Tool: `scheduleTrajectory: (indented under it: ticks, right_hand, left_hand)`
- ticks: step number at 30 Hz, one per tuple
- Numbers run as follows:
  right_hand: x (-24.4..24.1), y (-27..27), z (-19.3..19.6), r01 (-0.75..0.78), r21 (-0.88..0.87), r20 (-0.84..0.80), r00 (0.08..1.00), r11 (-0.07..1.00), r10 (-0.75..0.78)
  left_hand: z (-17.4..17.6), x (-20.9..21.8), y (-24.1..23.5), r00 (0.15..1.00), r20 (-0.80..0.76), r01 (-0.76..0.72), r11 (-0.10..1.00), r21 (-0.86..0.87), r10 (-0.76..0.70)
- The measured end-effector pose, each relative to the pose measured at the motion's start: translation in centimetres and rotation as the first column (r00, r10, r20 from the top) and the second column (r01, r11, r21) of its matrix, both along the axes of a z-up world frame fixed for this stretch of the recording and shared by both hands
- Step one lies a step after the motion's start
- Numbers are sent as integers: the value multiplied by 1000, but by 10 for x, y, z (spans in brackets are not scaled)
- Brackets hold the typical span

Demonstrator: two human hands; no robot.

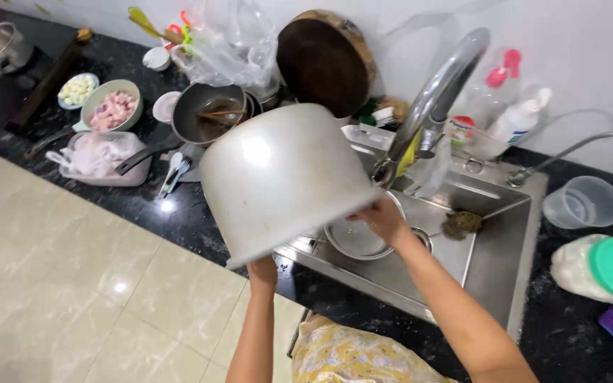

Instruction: The recorder prepares food by cleaning a pot, moving ingredients from the fridge to the counter, and retrieving spices from a drawer.

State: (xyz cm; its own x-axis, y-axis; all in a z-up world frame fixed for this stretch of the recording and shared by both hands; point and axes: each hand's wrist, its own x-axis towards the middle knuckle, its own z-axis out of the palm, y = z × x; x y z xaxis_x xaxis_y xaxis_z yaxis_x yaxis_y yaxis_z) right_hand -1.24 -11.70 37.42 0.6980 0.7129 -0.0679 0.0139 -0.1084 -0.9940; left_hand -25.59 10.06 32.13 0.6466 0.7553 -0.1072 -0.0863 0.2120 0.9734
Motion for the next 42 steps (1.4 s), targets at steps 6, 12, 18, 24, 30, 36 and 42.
scheduleTrajectory:
  ticks: [6,12,18,24,30,36,42]
  right_hand:
    - [55,-60,-37,201,-89,106,976,976,-191]
    - [73,-138,-72,319,-136,210,934,938,-288]
    - [123,-118,-69,230,-133,372,913,964,-167]
    - [123,-84,-59,209,-117,514,849,971,-121]
    - [-14,-26,67,292,-64,649,738,954,-182]
    - [56,14,-68,214,-99,384,909,972,-161]
    - [-86,180,-73,85,-183,-2,996,979,-87]
  left_hand:
    - [19,44,-29,913,-94,401,916,27,-397]
    - [40,85,-51,727,-212,673,740,26,-653]
    - [64,100,-37,656,-292,734,679,28,-696]
    - [70,116,-22,515,-365,827,561,-24,-776]
    - [97,60,-14,856,-225,515,806,292,-465]
    - [120,-91,37,956,89,270,957,107,-279]
    - [73,-286,114,984,129,150,968,-200,-126]
